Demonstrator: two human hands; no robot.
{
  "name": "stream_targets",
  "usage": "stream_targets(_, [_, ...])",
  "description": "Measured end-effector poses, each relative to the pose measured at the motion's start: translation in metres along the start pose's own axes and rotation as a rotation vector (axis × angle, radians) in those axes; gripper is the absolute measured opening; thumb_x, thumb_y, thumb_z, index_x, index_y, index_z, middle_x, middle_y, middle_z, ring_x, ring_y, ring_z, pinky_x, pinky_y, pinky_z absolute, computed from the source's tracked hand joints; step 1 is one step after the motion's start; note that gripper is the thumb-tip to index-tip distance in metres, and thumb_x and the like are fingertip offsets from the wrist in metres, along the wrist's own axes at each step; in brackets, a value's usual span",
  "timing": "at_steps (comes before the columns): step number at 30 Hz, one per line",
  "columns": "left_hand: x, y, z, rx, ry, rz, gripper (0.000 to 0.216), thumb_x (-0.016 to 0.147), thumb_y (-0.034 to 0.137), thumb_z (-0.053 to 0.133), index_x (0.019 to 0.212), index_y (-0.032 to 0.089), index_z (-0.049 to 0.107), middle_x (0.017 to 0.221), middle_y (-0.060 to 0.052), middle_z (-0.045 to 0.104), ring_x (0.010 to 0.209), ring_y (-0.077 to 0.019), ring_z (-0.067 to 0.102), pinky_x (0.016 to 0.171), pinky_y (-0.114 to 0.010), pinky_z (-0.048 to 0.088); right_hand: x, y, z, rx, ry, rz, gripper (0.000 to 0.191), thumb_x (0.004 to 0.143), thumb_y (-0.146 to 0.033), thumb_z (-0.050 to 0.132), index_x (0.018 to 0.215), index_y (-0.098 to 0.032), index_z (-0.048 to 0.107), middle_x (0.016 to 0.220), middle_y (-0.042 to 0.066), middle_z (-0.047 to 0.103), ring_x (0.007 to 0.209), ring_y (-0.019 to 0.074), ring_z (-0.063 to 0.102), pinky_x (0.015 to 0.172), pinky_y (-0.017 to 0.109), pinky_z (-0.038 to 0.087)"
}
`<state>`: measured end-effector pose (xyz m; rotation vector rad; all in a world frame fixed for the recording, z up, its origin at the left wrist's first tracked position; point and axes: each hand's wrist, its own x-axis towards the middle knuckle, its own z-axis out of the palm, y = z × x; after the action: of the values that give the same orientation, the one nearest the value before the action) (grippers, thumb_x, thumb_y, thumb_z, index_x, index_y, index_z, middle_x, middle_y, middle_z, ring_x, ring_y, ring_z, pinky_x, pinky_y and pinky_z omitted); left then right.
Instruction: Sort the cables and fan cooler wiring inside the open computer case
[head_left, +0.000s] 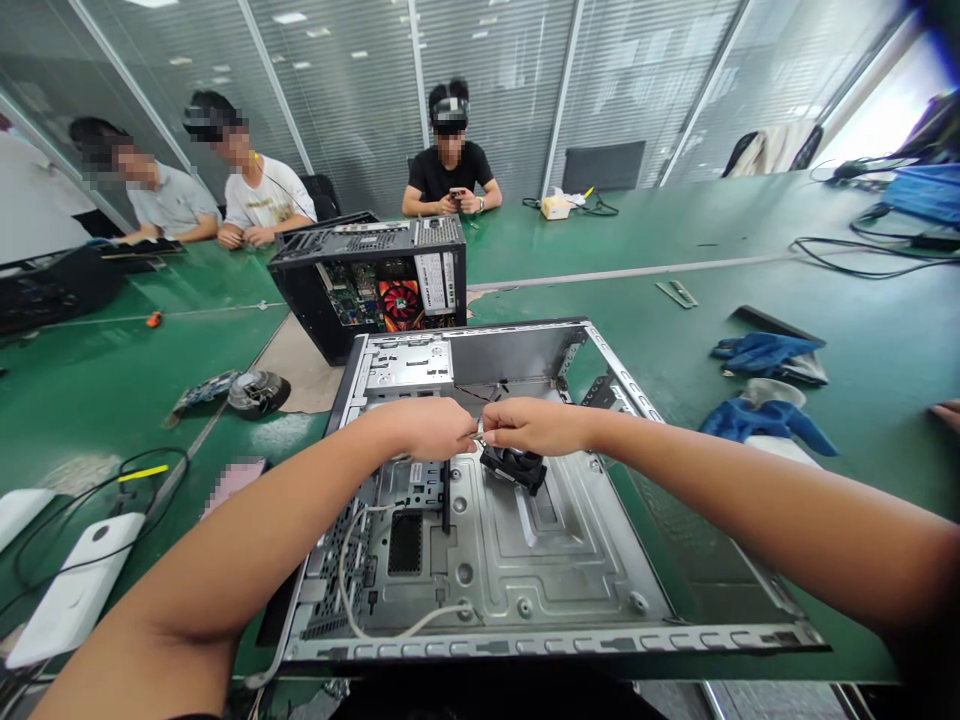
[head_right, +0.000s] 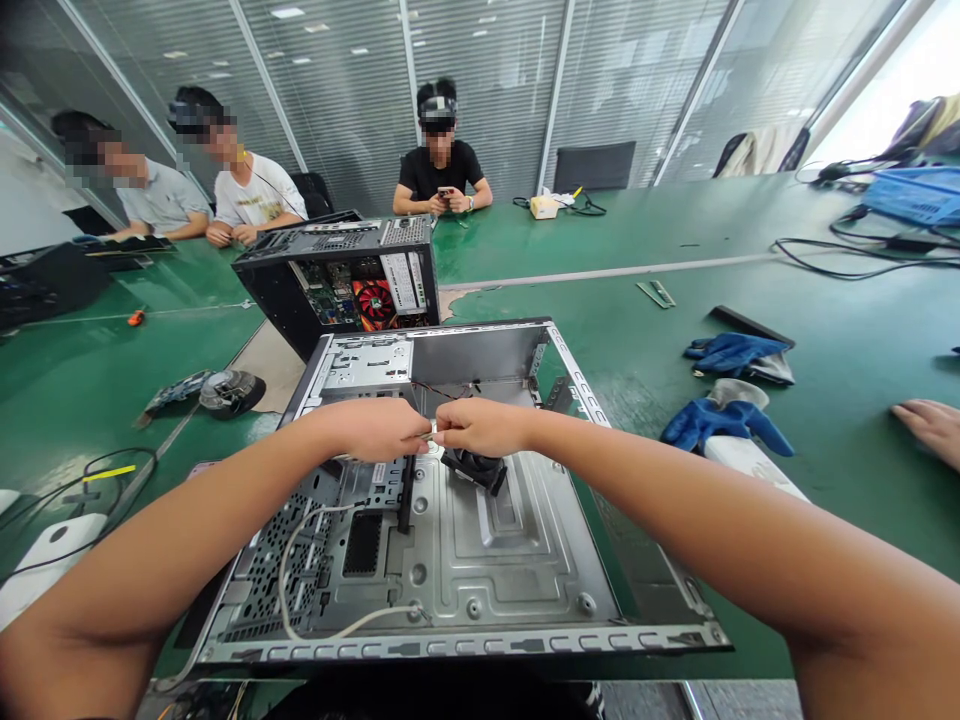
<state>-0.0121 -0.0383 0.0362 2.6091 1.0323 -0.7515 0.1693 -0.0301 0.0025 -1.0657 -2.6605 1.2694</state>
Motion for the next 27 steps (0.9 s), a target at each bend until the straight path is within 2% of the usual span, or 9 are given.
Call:
stream_targets(4, [0.0005, -0.0012, 0.0011, 0.001, 0.020, -0.013, 0.041, 0.092, 0.040, 0.037, 0.094, 0.016, 0.069, 0.083, -0.012, 0.068, 0.065, -0.0198, 0.058, 0.060, -0.032, 0.042, -0.0013, 0.0011, -0.0001, 0.056, 0.010, -0.008, 0.017, 0.089, -0.030, 0.047, 0.077, -0.018, 0.046, 0.068, -0.002, 0.045, 0.063, 0.0115, 0.040, 0.056, 0.024, 0.033])
stream_targets(9, [-0.0015, -0.0026, 0.0007, -0.030, 0.050, 0.013, 0.039, 0.092, 0.042, 0.037, 0.095, 0.018, 0.068, 0.081, -0.009, 0.068, 0.062, -0.0181, 0.056, 0.056, -0.030, 0.038, -0.0035, 0.0058, -0.0001, 0.512, -0.147, 0.091, 0.025, 0.091, -0.038, 0.048, 0.076, -0.019, 0.042, 0.059, -0.007, 0.032, 0.048, 0.0067, 0.025, 0.044, 0.021, 0.024])
stream_targets(12, [-0.0028, -0.0033, 0.0004, -0.048, 0.059, 0.025, 0.038, 0.092, 0.043, 0.038, 0.094, 0.019, 0.067, 0.079, -0.008, 0.067, 0.061, -0.0174, 0.055, 0.055, -0.029, 0.037, -0.0031, 0.0082, 0.0006, 0.644, -0.188, 0.094, 0.028, 0.090, -0.040, 0.051, 0.075, -0.019, 0.042, 0.055, -0.009, 0.030, 0.046, 0.0060, 0.021, 0.043, 0.020, 0.020])
stream_targets(15, [-0.0030, -0.0028, -0.0003, -0.046, 0.056, 0.007, 0.038, 0.092, 0.041, 0.038, 0.095, 0.018, 0.068, 0.081, -0.009, 0.067, 0.062, -0.0174, 0.056, 0.057, -0.030, 0.038, -0.0026, 0.0077, 0.0013, 0.616, -0.144, 0.093, 0.027, 0.090, -0.039, 0.052, 0.076, -0.018, 0.042, 0.058, -0.008, 0.032, 0.047, 0.0057, 0.024, 0.043, 0.020, 0.022])
stream_targets(22, [-0.0023, 0.0003, -0.0023, -0.014, -0.017, 0.015, 0.043, 0.093, 0.039, 0.034, 0.097, 0.014, 0.069, 0.085, -0.012, 0.069, 0.066, -0.0195, 0.059, 0.060, -0.031, 0.040, -0.0033, 0.0038, 0.0014, 0.359, -0.067, 0.083, 0.020, 0.089, -0.036, 0.053, 0.081, -0.018, 0.046, 0.067, -0.005, 0.037, 0.056, 0.0083, 0.034, 0.047, 0.021, 0.033])
stream_targets(27, [-0.0014, -0.0028, 0.0008, -0.021, 0.030, 0.019, 0.042, 0.092, 0.041, 0.035, 0.098, 0.016, 0.068, 0.084, -0.011, 0.068, 0.065, -0.0192, 0.057, 0.060, -0.031, 0.040, -0.0031, 0.0045, 0.0003, 0.451, -0.094, 0.082, 0.023, 0.090, -0.036, 0.050, 0.078, -0.018, 0.044, 0.062, -0.006, 0.035, 0.051, 0.0070, 0.030, 0.045, 0.020, 0.028])
